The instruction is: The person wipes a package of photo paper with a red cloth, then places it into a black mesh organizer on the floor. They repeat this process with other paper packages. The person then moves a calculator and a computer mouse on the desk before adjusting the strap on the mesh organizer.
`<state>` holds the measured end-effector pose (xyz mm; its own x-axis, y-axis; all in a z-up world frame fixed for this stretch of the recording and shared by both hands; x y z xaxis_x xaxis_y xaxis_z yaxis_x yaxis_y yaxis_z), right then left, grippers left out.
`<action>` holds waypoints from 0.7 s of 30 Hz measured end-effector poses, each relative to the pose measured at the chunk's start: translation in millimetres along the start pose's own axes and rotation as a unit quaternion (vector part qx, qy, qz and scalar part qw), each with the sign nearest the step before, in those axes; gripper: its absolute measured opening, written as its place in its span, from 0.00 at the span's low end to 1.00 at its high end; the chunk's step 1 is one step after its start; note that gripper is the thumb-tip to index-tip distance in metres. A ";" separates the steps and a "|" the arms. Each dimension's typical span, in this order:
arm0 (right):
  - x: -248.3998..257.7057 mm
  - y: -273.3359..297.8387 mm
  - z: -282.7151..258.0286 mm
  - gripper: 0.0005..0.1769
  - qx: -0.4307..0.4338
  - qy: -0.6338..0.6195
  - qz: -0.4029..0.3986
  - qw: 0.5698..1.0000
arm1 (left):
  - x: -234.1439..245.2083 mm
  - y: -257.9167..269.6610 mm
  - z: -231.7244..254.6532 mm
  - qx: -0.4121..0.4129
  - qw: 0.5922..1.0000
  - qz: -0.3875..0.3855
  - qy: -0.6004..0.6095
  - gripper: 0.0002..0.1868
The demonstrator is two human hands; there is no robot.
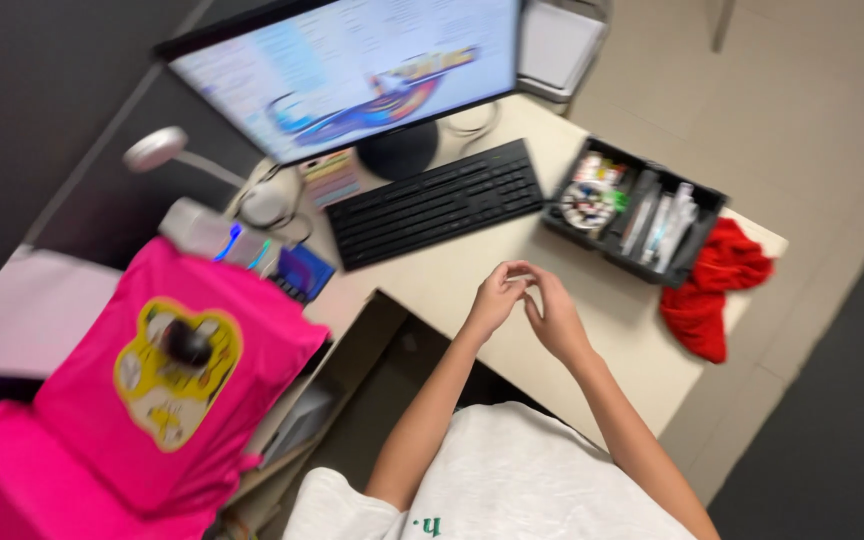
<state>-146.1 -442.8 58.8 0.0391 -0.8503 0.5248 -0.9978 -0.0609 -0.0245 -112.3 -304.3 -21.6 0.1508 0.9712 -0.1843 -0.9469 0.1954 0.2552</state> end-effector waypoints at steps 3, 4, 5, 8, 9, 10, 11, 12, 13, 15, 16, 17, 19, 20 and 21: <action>-57.6 1.8 -57.3 0.30 0.113 -0.008 -0.079 0.990 | 65.6 47.9 35.1 -0.058 0.991 0.080 -0.086 0.18; -78.3 2.5 -72.7 0.30 0.127 -0.013 -0.098 0.987 | 89.0 67.5 46.8 -0.061 0.989 0.104 -0.083 0.18; -99.9 4.9 -88.2 0.30 0.130 -0.036 -0.125 0.983 | 112.3 88.5 58.4 -0.064 0.983 0.131 -0.112 0.18; -168.3 13.6 -129.9 0.28 0.119 -0.100 -0.209 0.966 | 191.9 146.1 62.8 -0.089 0.964 0.208 -0.139 0.17; -190.9 18.5 -141.0 0.27 0.093 -0.134 -0.246 0.955 | 218.0 164.7 58.1 -0.112 0.956 0.234 -0.139 0.17; -215.0 22.9 -151.6 0.27 0.099 -0.136 -0.262 0.950 | 244.9 188.1 52.2 -0.110 0.952 0.251 -0.137 0.17; -237.5 24.8 -162.5 0.26 0.120 -0.141 -0.286 0.940 | 271.2 207.9 49.0 -0.140 0.937 0.290 -0.133 0.16; -259.6 26.9 -173.2 0.25 0.141 -0.146 -0.310 0.929 | 296.5 228.1 45.4 -0.170 0.920 0.328 -0.128 0.16; -278.4 28.1 -185.7 0.25 0.146 -0.145 -0.321 0.924 | 317.9 249.4 44.6 -0.170 0.916 0.340 -0.126 0.16; -316.3 32.2 -208.7 0.23 0.158 -0.118 -0.353 0.915 | 360.3 294.6 41.6 -0.180 0.873 0.434 -0.133 0.15; -337.6 27.4 -212.6 0.23 0.161 -0.118 -0.362 0.911 | 379.0 310.7 36.9 -0.178 0.868 0.443 -0.131 0.15; -358.1 23.9 -217.2 0.22 0.208 -0.101 -0.334 0.914 | 398.1 329.0 32.6 -0.177 0.844 0.484 -0.150 0.14; -397.2 16.6 -223.7 0.21 0.255 -0.087 -0.310 0.912 | 427.7 360.3 26.0 -0.172 0.814 0.528 -0.170 0.13; -414.3 12.6 -226.6 0.21 0.291 -0.067 -0.269 0.916 | 438.9 374.6 24.6 -0.162 0.784 0.563 -0.203 0.14; -430.5 5.3 -230.5 0.21 0.328 -0.046 -0.223 0.917 | 451.2 385.0 25.4 -0.154 0.753 0.595 -0.237 0.14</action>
<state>-180.4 43.4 28.8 0.4692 -0.7037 0.5336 -0.6374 -0.6880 -0.3469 -401.6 212.5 17.6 -0.8403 0.3875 0.3790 -0.5016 -0.8210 -0.2727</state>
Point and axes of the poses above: each hand's wrist, its own y-axis away from the middle knuckle, its own x-axis out of the back of the hand, z = x × y, the point moved 2 cm from there along -y, towards the middle knuckle, and after that the axes turned 4 degrees about -x, right-handed, at the moved point
